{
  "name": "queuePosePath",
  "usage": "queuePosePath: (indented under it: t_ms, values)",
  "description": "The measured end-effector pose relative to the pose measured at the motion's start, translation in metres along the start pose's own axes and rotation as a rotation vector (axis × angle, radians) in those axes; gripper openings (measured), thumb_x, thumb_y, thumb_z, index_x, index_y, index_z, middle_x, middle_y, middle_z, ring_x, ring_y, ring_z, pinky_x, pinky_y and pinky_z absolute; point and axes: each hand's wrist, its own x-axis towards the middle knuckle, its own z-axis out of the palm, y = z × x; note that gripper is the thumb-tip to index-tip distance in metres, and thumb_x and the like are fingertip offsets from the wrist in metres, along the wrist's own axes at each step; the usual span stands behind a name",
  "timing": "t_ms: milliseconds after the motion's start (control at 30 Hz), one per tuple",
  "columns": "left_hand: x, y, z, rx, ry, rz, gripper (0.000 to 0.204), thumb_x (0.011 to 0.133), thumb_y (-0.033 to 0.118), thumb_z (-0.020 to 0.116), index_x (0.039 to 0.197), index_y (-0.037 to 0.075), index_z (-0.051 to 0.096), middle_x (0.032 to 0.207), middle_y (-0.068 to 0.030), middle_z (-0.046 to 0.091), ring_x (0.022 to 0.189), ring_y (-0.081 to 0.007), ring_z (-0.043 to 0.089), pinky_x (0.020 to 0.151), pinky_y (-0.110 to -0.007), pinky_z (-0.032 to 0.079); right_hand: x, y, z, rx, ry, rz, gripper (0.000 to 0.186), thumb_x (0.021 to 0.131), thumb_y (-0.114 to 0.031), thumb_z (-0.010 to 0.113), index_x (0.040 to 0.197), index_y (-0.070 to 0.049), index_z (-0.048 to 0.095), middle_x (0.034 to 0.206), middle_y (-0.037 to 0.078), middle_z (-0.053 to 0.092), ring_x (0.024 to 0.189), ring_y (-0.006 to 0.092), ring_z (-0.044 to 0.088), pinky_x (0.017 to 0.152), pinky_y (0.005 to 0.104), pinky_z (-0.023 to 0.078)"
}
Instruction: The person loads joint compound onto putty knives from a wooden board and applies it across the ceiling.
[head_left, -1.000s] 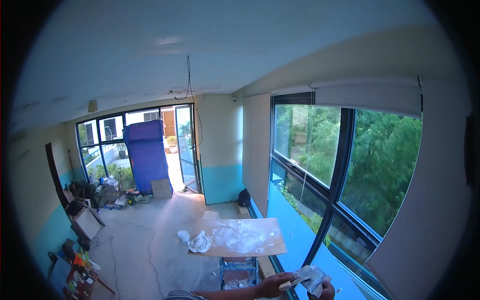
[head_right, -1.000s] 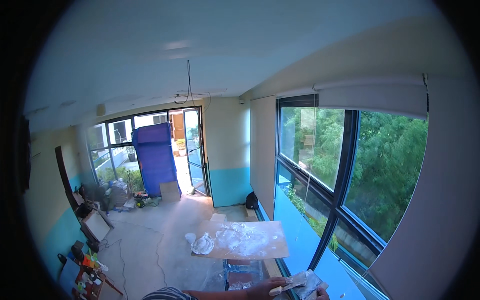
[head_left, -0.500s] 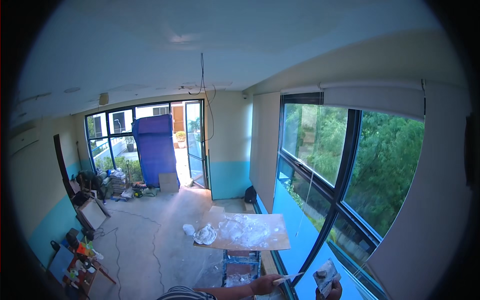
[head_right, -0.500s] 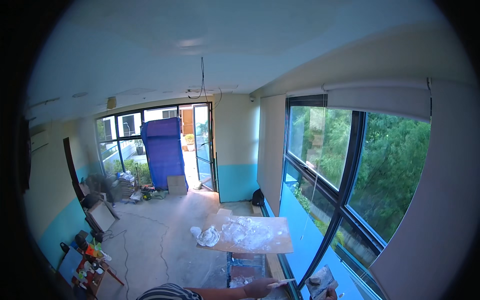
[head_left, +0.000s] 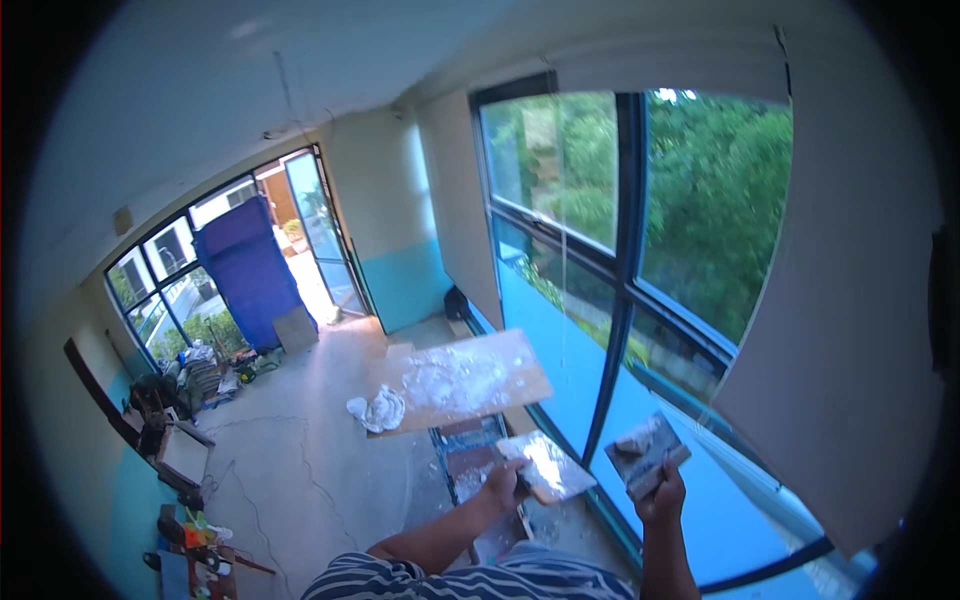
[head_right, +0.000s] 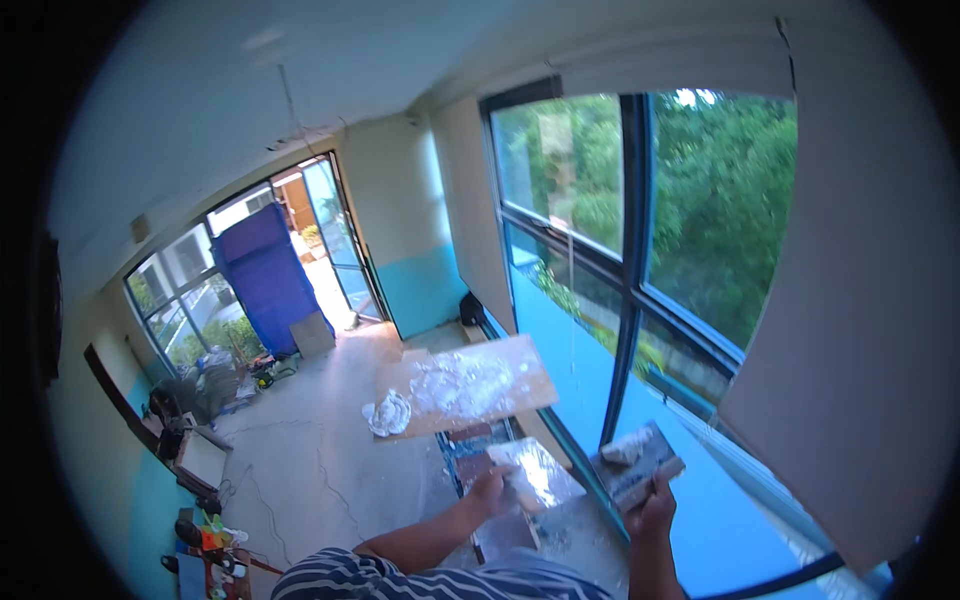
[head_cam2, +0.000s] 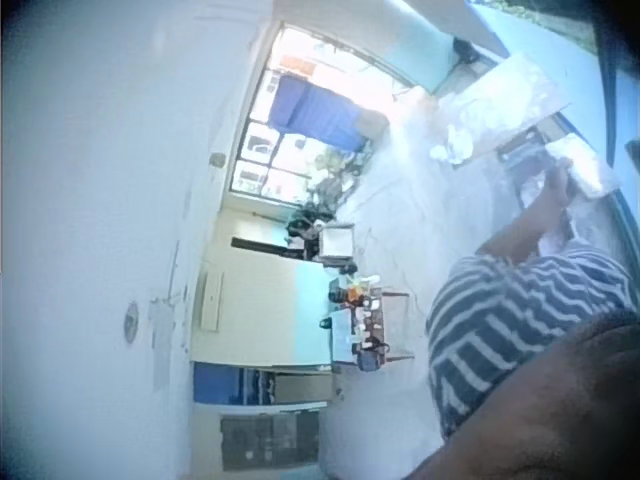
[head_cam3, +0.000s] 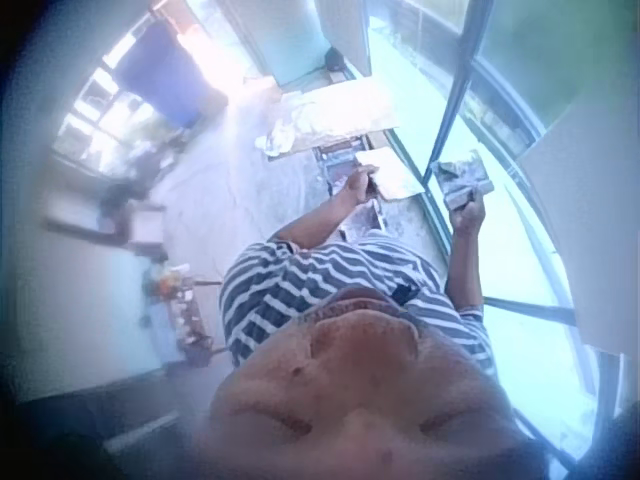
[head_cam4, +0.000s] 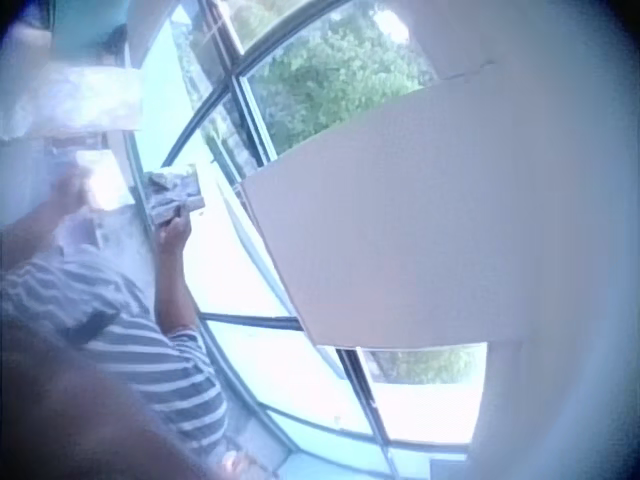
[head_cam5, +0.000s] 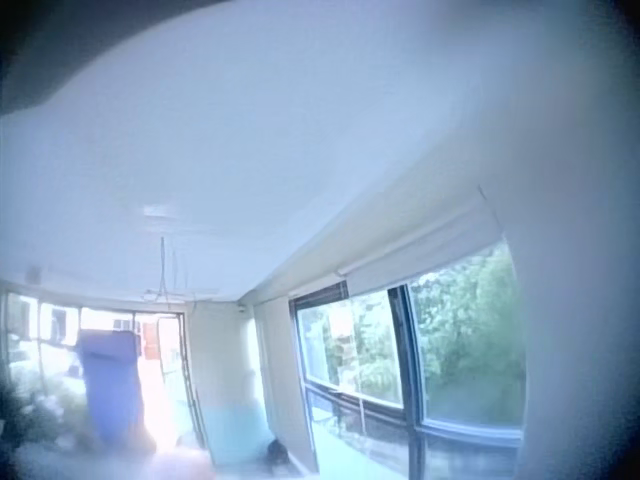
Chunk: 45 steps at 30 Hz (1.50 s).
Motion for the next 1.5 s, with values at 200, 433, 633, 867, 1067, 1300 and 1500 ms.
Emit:
queuePosePath:
  t_ms: [200,433,633,867,1067,1300,1500]
  values:
    - [-0.015,0.004,0.017,-0.030,-0.274,-0.002,0.037,0.085,0.021,0.049,0.115,0.000,0.050,0.105,-0.0149,0.060,0.099,-0.0331,0.061,0.091,-0.051,0.048,0.008,0.005,0.006,0.055,0.029,0.056,0.042,0.100,-0.030,0.038,0.131,-0.002,0.043,0.125,0.014,0.054,0.116,0.0291,0.053,0.103,0.0462,0.039]
    - [-0.013,0.059,0.011,1.660,-0.430,1.430,0.026,0.067,0.000,0.067,0.091,0.008,0.066,0.085,-0.0139,0.068,0.082,-0.0323,0.066,0.073,-0.039,0.053,0.011,0.007,0.005,0.005,0.129,0.064,0.040,0.100,-0.025,0.038,0.128,0.003,0.043,0.120,0.019,0.056,0.111,0.0322,0.057,0.100,0.0460,0.043]
    - [-0.006,0.124,0.068,1.341,-0.680,0.978,0.023,0.065,0.004,0.073,0.087,0.008,0.072,0.093,-0.0092,0.068,0.091,-0.0268,0.063,0.085,-0.038,0.048,0.036,0.024,-0.017,-0.082,0.122,0.246,0.037,0.098,-0.022,0.039,0.122,0.005,0.049,0.107,0.019,0.063,0.092,0.0294,0.066,0.084,0.0411,0.055]
    - [0.036,0.188,0.095,1.645,-0.901,1.005,0.028,0.060,0.012,0.080,0.087,0.009,0.073,0.092,-0.0051,0.069,0.102,-0.0278,0.060,0.102,-0.045,0.038,0.080,0.050,0.007,-0.112,0.204,0.484,0.037,0.096,-0.022,0.045,0.114,0.009,0.053,0.101,0.021,0.065,0.085,0.0293,0.068,0.078,0.0407,0.057]
    - [0.068,0.206,0.102,1.756,-0.995,1.072,0.026,0.062,0.013,0.077,0.087,0.014,0.074,0.092,-0.0027,0.069,0.103,-0.0287,0.059,0.108,-0.052,0.027,0.110,0.063,0.015,-0.233,0.229,0.481,0.037,0.096,-0.021,0.045,0.115,0.010,0.052,0.102,0.023,0.064,0.086,0.0312,0.068,0.078,0.0414,0.057]
    - [0.110,0.225,0.084,1.754,-0.980,1.023,0.021,0.063,0.005,0.070,0.083,0.011,0.071,0.091,-0.0021,0.067,0.098,-0.0244,0.059,0.097,-0.042,0.037,0.146,0.084,0.043,-0.120,0.250,0.387,0.038,0.098,-0.019,0.039,0.121,0.011,0.046,0.105,0.022,0.062,0.091,0.0316,0.066,0.083,0.0420,0.055]
    - [0.162,0.217,0.016,1.253,-0.643,0.632,0.015,0.069,0.006,0.071,0.084,0.008,0.070,0.092,-0.0080,0.067,0.093,-0.0272,0.062,0.087,-0.037,0.047,0.199,0.087,0.028,-0.130,0.315,0.176,0.038,0.099,-0.019,0.037,0.126,0.007,0.044,0.117,0.023,0.058,0.104,0.0329,0.062,0.095,0.0447,0.048]
